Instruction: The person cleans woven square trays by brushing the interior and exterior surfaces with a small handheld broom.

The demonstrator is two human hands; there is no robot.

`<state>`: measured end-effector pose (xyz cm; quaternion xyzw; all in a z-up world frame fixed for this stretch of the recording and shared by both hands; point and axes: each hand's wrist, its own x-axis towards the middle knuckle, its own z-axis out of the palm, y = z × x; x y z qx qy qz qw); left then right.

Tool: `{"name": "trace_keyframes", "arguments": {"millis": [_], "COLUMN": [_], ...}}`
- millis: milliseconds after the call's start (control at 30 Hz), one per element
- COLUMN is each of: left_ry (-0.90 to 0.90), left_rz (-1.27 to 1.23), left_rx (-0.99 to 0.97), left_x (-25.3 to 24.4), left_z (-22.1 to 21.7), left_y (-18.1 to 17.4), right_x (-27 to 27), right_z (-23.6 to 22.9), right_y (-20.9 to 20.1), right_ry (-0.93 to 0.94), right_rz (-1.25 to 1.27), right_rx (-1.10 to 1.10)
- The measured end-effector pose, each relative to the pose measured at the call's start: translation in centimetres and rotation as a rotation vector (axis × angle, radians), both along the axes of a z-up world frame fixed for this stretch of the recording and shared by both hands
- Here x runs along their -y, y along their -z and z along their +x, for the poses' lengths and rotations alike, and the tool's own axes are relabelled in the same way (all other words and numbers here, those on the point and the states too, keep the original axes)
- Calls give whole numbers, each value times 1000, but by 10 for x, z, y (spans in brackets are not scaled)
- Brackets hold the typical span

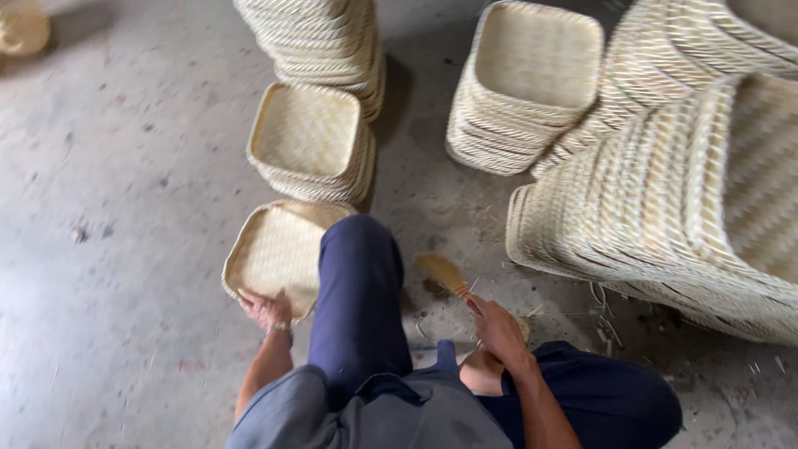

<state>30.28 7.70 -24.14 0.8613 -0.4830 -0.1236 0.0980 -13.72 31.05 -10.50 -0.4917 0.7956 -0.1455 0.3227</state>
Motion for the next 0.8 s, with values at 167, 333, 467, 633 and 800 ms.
{"name": "trace_keyframes", "arguments": {"millis": [167,333,467,633,800], "left_ry": [-341,-435,-216,68,457], "left_rz": [28,-378,-595,-813,-1059], "left_rx": [-335,-430,-453,-712,-585], "left_x": [12,27,43,78,132], "left_z": [9,20,41,33,-23], "left_y": [10,5,-34,-148,-249], "right_x": [-6,-14,-20,-10,46], "right_z": [11,13,7,-3,-3], "right_y": [0,-1,3,-19,-103], "right_ry": [-23,-65,-47,160,180], "right_rz": [-28,-30,-62,-138,-579], "right_rx": [23,-64,-54,23,71]}}
